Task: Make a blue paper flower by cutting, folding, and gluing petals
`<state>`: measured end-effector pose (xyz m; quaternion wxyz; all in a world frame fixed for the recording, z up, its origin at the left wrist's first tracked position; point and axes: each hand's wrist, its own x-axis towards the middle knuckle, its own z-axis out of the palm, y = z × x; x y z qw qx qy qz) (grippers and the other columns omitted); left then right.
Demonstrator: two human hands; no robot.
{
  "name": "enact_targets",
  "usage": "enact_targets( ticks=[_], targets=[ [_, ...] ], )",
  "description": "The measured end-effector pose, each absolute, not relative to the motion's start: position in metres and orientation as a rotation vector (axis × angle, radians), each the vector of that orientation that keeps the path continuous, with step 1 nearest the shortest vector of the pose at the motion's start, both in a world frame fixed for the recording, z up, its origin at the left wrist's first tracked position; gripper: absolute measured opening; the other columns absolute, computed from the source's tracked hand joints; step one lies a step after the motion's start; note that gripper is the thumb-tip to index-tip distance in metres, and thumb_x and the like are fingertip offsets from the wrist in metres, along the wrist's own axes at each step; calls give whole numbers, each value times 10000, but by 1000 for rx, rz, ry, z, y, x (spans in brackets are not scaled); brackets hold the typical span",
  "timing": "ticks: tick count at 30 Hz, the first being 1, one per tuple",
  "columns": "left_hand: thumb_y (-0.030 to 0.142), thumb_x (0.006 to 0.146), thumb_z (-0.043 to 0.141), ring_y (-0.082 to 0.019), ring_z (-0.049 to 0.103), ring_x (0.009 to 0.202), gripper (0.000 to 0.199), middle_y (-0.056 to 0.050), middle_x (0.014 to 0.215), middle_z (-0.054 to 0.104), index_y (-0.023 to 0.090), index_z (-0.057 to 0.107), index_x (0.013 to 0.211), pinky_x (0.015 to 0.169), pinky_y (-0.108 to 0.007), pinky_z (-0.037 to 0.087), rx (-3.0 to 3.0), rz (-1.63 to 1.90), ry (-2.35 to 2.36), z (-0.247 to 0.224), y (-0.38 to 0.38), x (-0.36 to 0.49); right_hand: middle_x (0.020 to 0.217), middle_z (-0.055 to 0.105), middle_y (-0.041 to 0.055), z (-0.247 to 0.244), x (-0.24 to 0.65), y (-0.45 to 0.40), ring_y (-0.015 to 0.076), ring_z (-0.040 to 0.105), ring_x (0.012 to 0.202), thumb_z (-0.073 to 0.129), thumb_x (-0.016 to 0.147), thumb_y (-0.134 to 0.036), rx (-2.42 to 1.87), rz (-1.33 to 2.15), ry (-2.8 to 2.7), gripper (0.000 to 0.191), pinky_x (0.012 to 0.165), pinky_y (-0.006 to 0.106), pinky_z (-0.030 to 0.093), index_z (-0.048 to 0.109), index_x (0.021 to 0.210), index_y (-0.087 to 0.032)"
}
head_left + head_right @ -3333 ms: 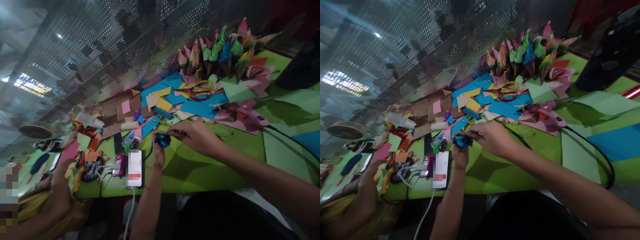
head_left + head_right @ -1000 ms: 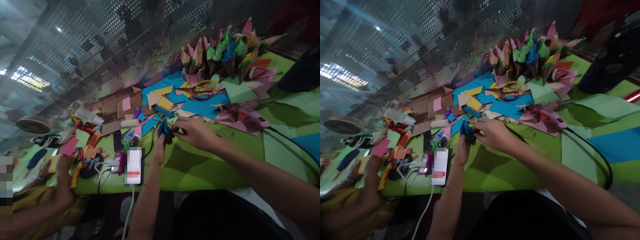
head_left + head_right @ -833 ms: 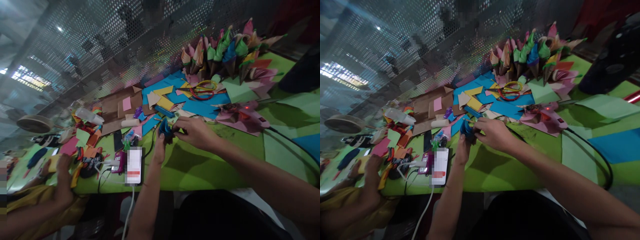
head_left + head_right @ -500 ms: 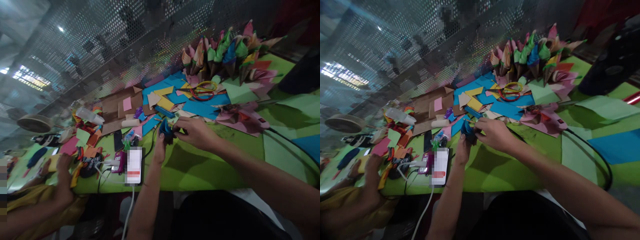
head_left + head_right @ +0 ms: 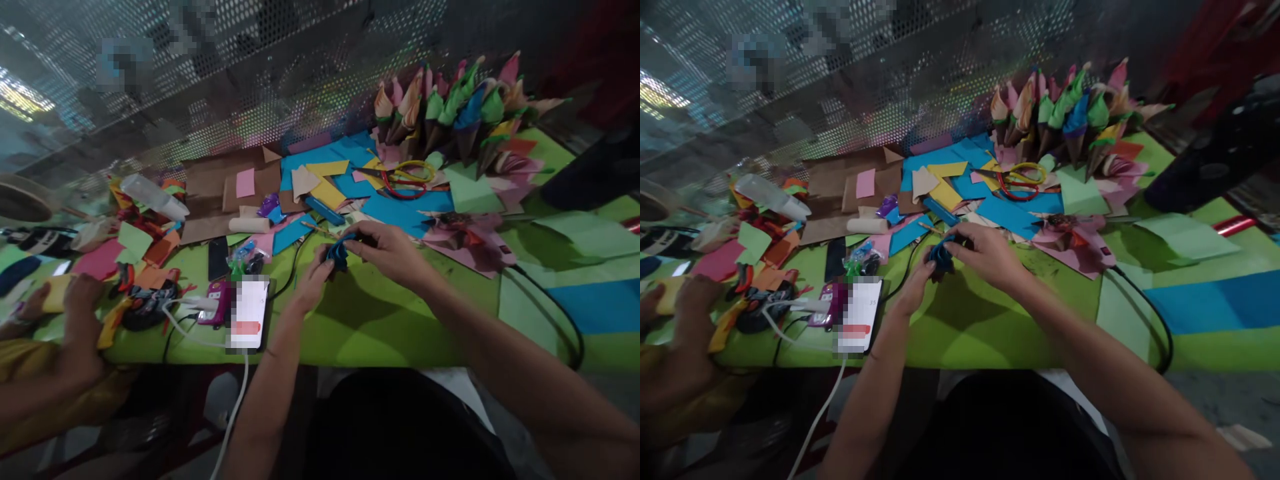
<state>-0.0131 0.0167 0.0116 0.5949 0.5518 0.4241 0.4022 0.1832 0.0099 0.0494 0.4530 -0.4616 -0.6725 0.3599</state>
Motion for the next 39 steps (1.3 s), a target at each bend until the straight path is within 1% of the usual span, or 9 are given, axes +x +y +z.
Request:
enact_targets(
  ticks=[6, 12, 15, 20, 24, 26, 29, 34, 39],
  targets=[
    [490, 850, 645, -164, 574, 770, 439, -64, 987, 701, 200, 657, 1179, 702, -291, 444, 1288, 970, 912, -1, 22, -14, 881, 663, 42, 47, 183, 11, 149, 555, 694, 652, 858, -428, -1118, 1026, -1491, 322, 609, 290, 421, 665, 1064, -181],
    [473, 865, 655, -224, 612, 1105, 437, -67, 1186, 674, 243, 616, 1236, 972, -359, 469, 1358, 1183, 928, -1, 22, -9, 777, 650, 21, 46, 178, 7, 136, 523, 633, 647, 877, -411, -1153, 1000, -1548, 228, 576, 282, 403, 662, 876, -183],
    [465, 903, 634, -230, 593, 1170, 422, -71, 1236, 647, 253, 572, 1263, 1043, -384, 452, 1599, 1251, 988, -1, 21, -9, 871, 684, 40, 46, 174, 3, 164, 591, 714, 677, 872, -427, -1093, 1002, -1570, 258, 613, 291, 443, 677, 980, -193],
    [421, 924, 625, -273, 584, 1231, 442, -108, 1294, 614, 260, 516, 1321, 1074, -460, 461, 2106, 1409, 996, -6, 22, -11, 1059, 686, 64, 49, 171, -5, 168, 617, 724, 764, 819, -412, -1042, 900, -1600, 439, 620, 304, 504, 633, 1198, -233],
    [281, 933, 618, -261, 610, 1221, 475, -115, 1317, 613, 265, 462, 1382, 1050, -462, 493, 2161, 1400, 986, -4, 20, -8, 1055, 682, 73, 51, 168, -9, 224, 660, 951, 713, 866, -298, -978, 616, -1669, 215, 730, 327, 560, 690, 1073, -244],
    [239, 916, 638, -250, 622, 1210, 517, -105, 1316, 620, 282, 438, 1391, 1034, -450, 504, 2110, 1386, 1009, -1, 19, -7, 1022, 690, 71, 50, 167, -9, 222, 668, 976, 668, 898, -247, -946, 478, -1715, 118, 787, 338, 565, 712, 1008, -250],
    [219, 878, 683, -260, 619, 1196, 496, -89, 1273, 646, 277, 488, 1331, 1033, -461, 482, 2170, 1378, 1119, 1, 23, -11, 1020, 715, 74, 47, 166, -10, 213, 686, 962, 621, 933, -199, -915, 253, -1815, 143, 813, 335, 561, 730, 1008, -254],
    [219, 897, 638, -231, 629, 1025, 268, -68, 1081, 672, 228, 568, 1155, 917, -392, 484, 2261, 1277, 1122, -2, 27, -18, 1069, 742, 91, 43, 165, -13, 231, 702, 972, 625, 899, -98, -835, -75, -1949, 231, 794, 351, 552, 731, 1051, -235],
    [243, 902, 615, -208, 592, 932, 199, -49, 999, 622, 229, 542, 1086, 827, -344, 473, 2153, 1291, 984, -2, 25, -17, 1113, 723, 86, 51, 169, -18, 241, 695, 993, 659, 908, -213, -783, -7, -1997, 280, 809, 376, 560, 677, 1183, -262]
  ],
)
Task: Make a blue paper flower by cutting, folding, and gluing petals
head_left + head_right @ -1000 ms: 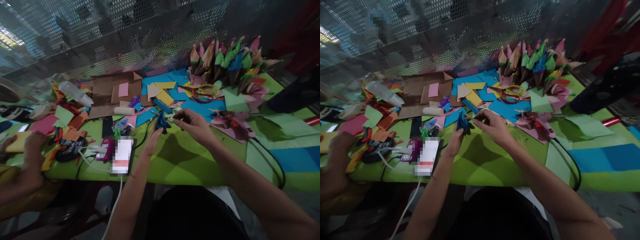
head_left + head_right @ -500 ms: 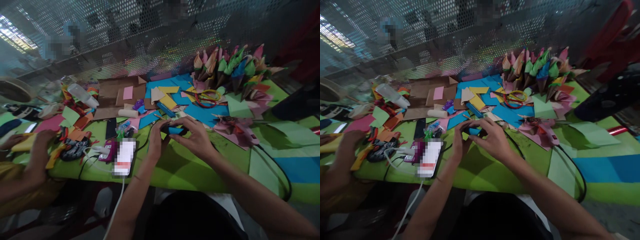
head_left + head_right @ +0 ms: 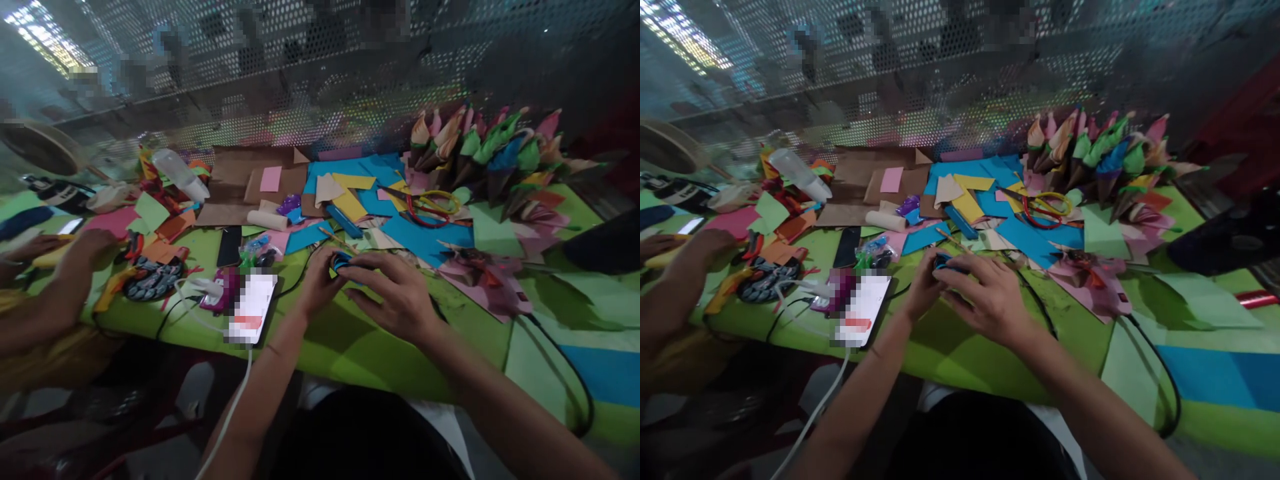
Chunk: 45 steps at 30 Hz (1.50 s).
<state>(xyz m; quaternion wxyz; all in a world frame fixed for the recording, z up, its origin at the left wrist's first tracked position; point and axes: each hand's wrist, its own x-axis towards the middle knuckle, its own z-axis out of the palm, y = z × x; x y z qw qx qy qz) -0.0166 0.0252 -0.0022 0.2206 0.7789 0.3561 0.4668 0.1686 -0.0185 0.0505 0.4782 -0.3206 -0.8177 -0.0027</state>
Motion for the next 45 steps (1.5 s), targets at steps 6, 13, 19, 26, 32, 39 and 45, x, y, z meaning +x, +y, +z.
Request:
enact_targets(
  ticks=[6, 13, 19, 26, 32, 39, 45],
  targets=[
    [207, 847, 658, -219, 581, 912, 187, -44, 953, 633, 226, 554, 1000, 827, -358, 439, 2208, 1281, 997, 4, 27, -16, 1105, 674, 98, 62, 176, -24, 254, 666, 1021, 580, 960, -340, -825, 347, -1896, 341, 851, 403, 561, 641, 1285, -256],
    [212, 845, 655, -213, 565, 894, 148, -31, 903, 621, 225, 557, 954, 847, -367, 431, 2129, 1259, 1023, 6, 25, -16, 1061, 674, 95, 60, 176, -22, 253, 652, 1036, 545, 985, -369, -865, 495, -1902, 273, 863, 396, 552, 721, 1157, -250],
    [362, 900, 658, -175, 566, 856, 194, -30, 948, 593, 228, 553, 994, 781, -321, 468, 1849, 1315, 832, 0, 24, -14, 1087, 651, 85, 59, 178, -20, 230, 649, 977, 555, 986, -378, -877, 506, -1856, 293, 813, 374, 557, 709, 1211, -271],
    [371, 868, 715, -144, 565, 798, 234, -18, 895, 588, 215, 557, 941, 739, -286, 488, 1783, 1331, 868, -2, 24, -12, 1023, 674, 62, 65, 181, -17, 220, 648, 885, 583, 970, -354, -919, 414, -1723, 245, 768, 370, 553, 735, 1152, -295],
    [257, 859, 705, -136, 588, 790, 175, -20, 899, 612, 214, 563, 951, 699, -259, 488, 1781, 1369, 823, -4, 26, -9, 1004, 702, 65, 95, 184, -15, 240, 653, 901, 599, 955, -381, -953, 322, -1616, 214, 759, 386, 556, 749, 1070, -281],
    [206, 802, 714, -136, 579, 788, 189, -1, 877, 604, 215, 556, 905, 714, -255, 477, 1766, 1382, 838, 5, 30, 2, 1041, 708, 62, 124, 192, -1, 235, 676, 915, 576, 962, -474, -926, 336, -1542, 285, 753, 381, 569, 727, 1091, -269],
    [230, 816, 694, -138, 538, 786, 189, 14, 848, 579, 225, 535, 917, 734, -261, 458, 1785, 1360, 849, 32, 37, 11, 1012, 697, 69, 136, 228, 37, 208, 690, 823, 407, 994, -601, -967, 269, -1486, 462, 663, 352, 559, 676, 1181, -275]
  ],
)
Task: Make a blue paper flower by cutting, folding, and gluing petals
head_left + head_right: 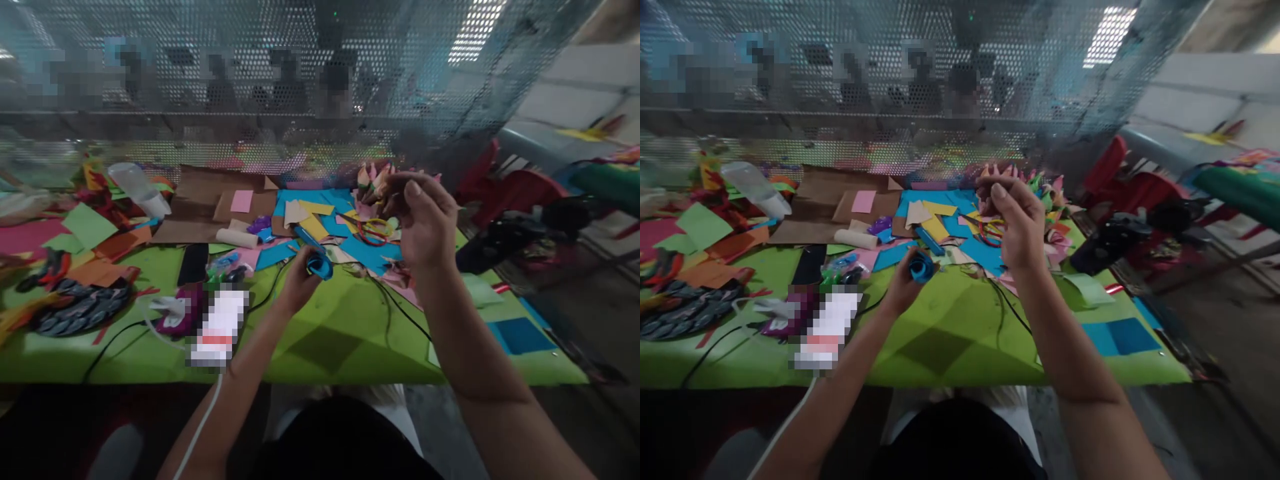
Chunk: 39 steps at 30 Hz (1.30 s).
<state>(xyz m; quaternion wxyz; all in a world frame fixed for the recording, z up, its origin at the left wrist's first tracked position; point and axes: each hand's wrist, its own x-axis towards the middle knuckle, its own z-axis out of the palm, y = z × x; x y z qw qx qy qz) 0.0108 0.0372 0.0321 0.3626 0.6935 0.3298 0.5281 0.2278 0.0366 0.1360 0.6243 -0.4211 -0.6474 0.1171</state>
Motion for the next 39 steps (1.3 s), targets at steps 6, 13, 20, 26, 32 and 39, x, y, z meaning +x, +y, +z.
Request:
enact_targets(
  ticks=[6, 13, 20, 26, 32, 39],
  targets=[
    [153, 776, 634, -133, 490, 744, 177, 22, 790, 513, 228, 490, 844, 715, -269, 436, 1710, 1446, 704, 34, 65, 28, 860, 704, 40, 118, 267, 80, 173, 645, 665, 592, 880, -535, -1052, 369, -1344, 340, 540, 294, 486, 704, 1032, -252],
    [150, 733, 615, -153, 506, 769, 184, 9, 790, 505, 231, 495, 846, 709, -283, 441, 1733, 1457, 732, 5, 88, 36, 925, 780, 53, 77, 284, 103, 250, 696, 899, 665, 754, -299, -1554, 334, -1572, 194, 828, 359, 522, 760, 895, -205],
    [222, 765, 676, -141, 492, 754, 185, 18, 804, 514, 236, 515, 856, 704, -289, 449, 1737, 1464, 745, -23, 105, 28, 805, 764, 86, 48, 301, 130, 249, 712, 806, 709, 713, -260, -1681, 461, -1423, 101, 759, 351, 539, 724, 768, -176],
    [259, 756, 718, -139, 491, 747, 221, 19, 791, 508, 234, 516, 843, 693, -281, 435, 1694, 1449, 745, -23, 106, 30, 795, 731, 60, 71, 303, 156, 181, 686, 665, 659, 833, -398, -1505, 475, -1250, 264, 598, 297, 552, 693, 964, -172],
    [256, 769, 712, -134, 503, 731, 217, 24, 772, 517, 239, 509, 842, 676, -267, 423, 1663, 1386, 753, -13, 100, 27, 992, 712, 36, 131, 306, 163, 181, 716, 903, 553, 963, -499, -1259, 154, -1267, 359, 674, 241, 556, 674, 1112, -195],
    [241, 796, 709, -142, 491, 741, 208, 22, 765, 499, 239, 501, 800, 698, -282, 434, 1669, 1437, 714, -5, 93, 27, 774, 737, 20, 137, 321, 73, 195, 691, 753, 686, 863, -362, -1677, 72, -1827, 191, 692, 303, 499, 749, 870, -182]
  ],
)
